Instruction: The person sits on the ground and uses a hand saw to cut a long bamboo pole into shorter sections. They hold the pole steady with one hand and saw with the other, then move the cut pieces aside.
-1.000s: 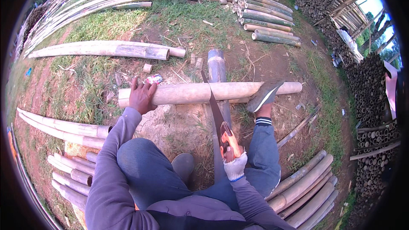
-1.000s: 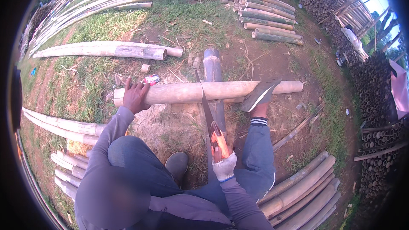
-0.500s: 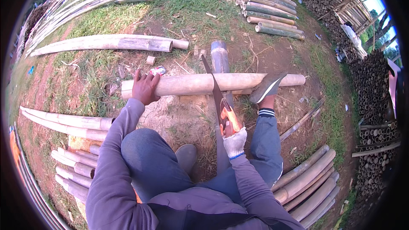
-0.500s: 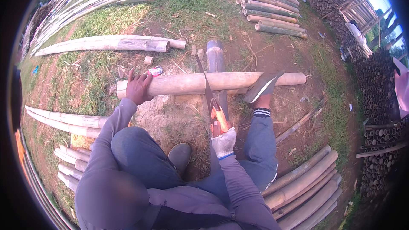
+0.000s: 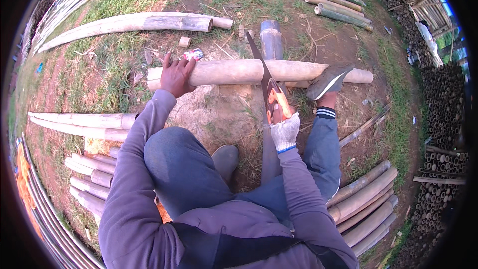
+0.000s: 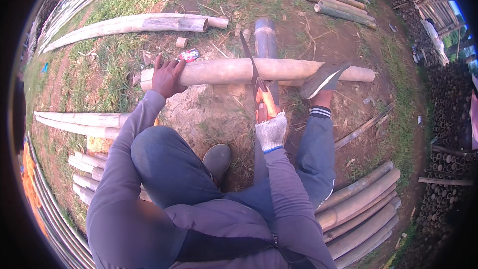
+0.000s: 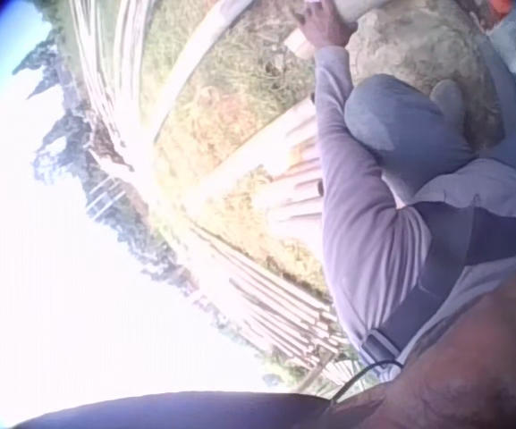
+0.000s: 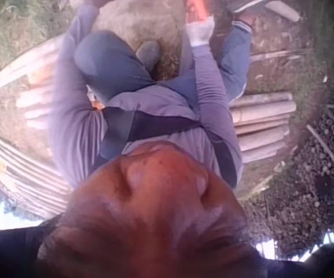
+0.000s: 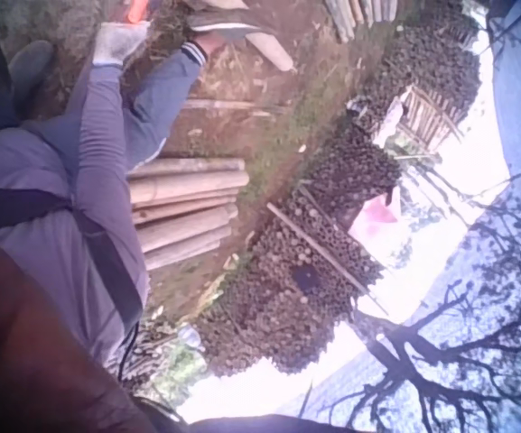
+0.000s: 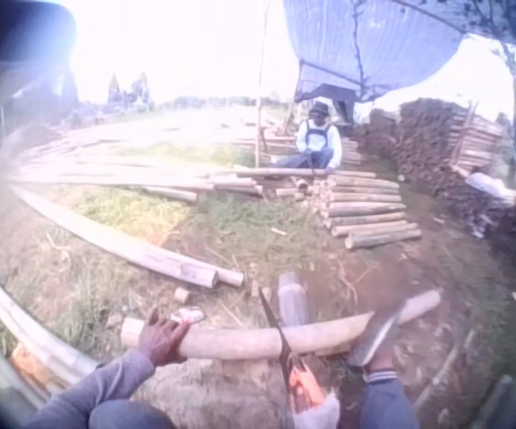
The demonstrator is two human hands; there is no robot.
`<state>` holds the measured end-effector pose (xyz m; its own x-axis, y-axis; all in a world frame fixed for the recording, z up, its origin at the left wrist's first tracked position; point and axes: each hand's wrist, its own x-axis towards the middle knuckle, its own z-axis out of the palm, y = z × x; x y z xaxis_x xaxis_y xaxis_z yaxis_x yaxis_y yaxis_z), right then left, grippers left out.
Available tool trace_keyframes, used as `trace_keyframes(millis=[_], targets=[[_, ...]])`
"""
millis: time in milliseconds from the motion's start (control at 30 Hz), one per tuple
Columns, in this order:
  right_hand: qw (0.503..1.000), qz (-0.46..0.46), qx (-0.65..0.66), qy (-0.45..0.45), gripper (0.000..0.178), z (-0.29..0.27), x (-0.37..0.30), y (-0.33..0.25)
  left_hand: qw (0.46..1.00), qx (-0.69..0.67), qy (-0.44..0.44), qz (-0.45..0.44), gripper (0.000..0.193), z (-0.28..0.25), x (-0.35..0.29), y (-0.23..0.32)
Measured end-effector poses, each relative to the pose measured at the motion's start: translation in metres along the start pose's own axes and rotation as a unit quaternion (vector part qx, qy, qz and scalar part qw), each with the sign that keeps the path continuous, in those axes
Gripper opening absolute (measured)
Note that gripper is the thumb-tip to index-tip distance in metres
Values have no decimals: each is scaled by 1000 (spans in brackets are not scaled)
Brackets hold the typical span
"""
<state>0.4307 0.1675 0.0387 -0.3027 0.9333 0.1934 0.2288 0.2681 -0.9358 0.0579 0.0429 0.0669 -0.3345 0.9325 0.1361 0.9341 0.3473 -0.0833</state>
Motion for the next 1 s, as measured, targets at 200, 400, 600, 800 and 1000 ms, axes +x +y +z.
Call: trace_keyframes(millis=[200, 400, 600, 800, 1000], targets=[[994, 95, 50, -12, 24, -109, -131, -40, 999, -22, 15, 25, 88, -6, 12, 16], [998, 30, 61, -4, 26, 14, 9, 22, 1000, -8, -5, 0, 92, -10, 3, 11], [993, 56, 98, -19, 24, -35, -54, 12, 999, -5, -30, -16, 92, -17, -3, 3], [994, 64, 77, -38, 24, -90, -119, -14, 1000, -4, -8, -15, 90, -6, -8, 8], [995, 83, 54, -8, 30, 33, 39, 40, 1000, -15, 4, -8, 88, -8, -2, 9]])
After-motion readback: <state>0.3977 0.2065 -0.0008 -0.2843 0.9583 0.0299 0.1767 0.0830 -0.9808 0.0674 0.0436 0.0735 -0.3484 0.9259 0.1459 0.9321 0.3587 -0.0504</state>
